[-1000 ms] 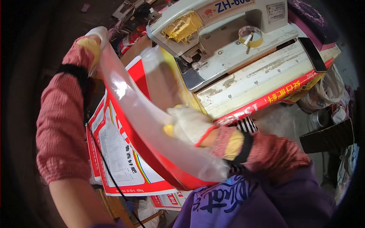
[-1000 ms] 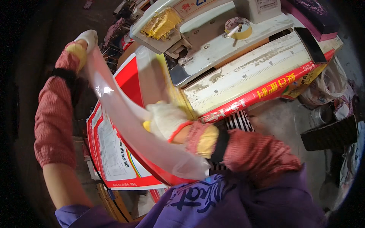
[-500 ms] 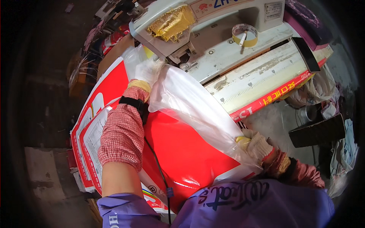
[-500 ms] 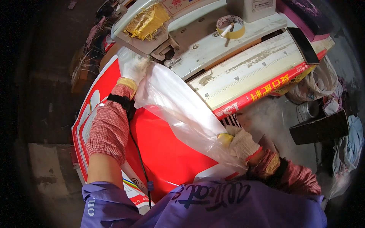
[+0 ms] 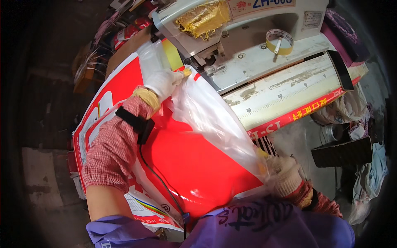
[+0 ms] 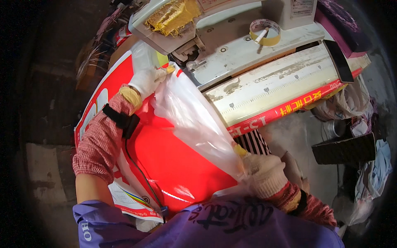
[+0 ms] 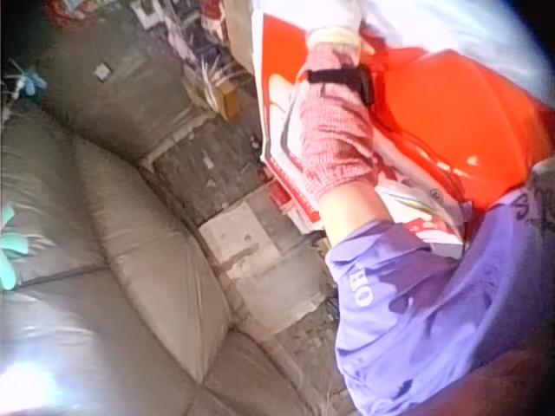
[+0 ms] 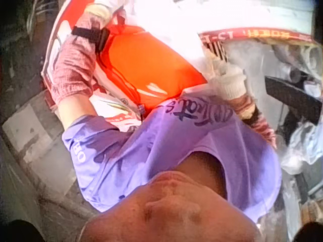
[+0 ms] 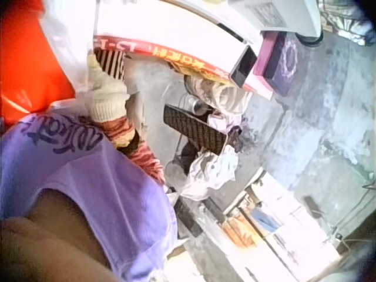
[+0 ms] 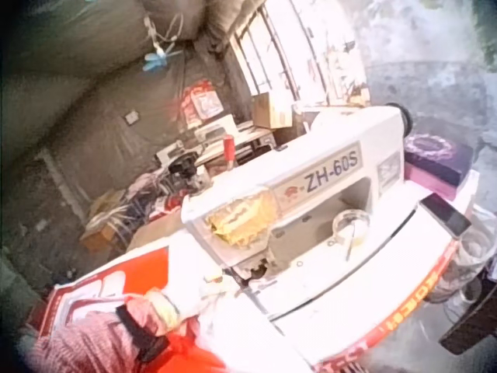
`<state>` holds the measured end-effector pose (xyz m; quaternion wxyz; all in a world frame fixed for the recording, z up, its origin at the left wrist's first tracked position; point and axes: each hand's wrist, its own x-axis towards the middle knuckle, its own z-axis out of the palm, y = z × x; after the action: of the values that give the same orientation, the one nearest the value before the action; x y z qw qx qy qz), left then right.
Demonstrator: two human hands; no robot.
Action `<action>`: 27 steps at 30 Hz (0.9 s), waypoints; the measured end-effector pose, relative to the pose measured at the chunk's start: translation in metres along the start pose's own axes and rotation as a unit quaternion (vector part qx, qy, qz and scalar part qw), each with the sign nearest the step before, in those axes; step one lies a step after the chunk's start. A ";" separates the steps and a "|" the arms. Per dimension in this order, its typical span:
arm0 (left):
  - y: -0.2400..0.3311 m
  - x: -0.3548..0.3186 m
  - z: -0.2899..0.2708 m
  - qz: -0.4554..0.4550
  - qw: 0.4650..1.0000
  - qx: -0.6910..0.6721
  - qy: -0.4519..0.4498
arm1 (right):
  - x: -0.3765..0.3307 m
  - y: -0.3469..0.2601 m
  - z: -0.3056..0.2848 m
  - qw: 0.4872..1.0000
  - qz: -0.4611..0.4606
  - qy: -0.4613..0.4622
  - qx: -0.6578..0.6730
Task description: The recorder uses a sewing machine to close large plastic bags.
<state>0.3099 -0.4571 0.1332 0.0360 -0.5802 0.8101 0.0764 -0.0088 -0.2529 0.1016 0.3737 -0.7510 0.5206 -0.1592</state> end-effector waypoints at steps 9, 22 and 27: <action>0.024 0.045 -0.048 -0.055 0.972 0.226 0.033 | 0.070 -0.019 0.008 0.997 0.003 -0.072 -0.012; 0.016 0.019 -0.124 -0.038 0.945 0.323 0.044 | 0.251 -0.043 0.020 0.944 -0.319 0.077 -0.032; 0.156 -0.038 -0.124 0.188 0.913 0.359 0.044 | 0.274 -0.024 -0.027 0.912 -0.359 -0.168 -0.108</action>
<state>0.1790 -0.3931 0.2742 0.1914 -0.3675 0.8779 -0.2401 0.1015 -0.5061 0.0959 0.2900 -0.9386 0.1593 -0.0971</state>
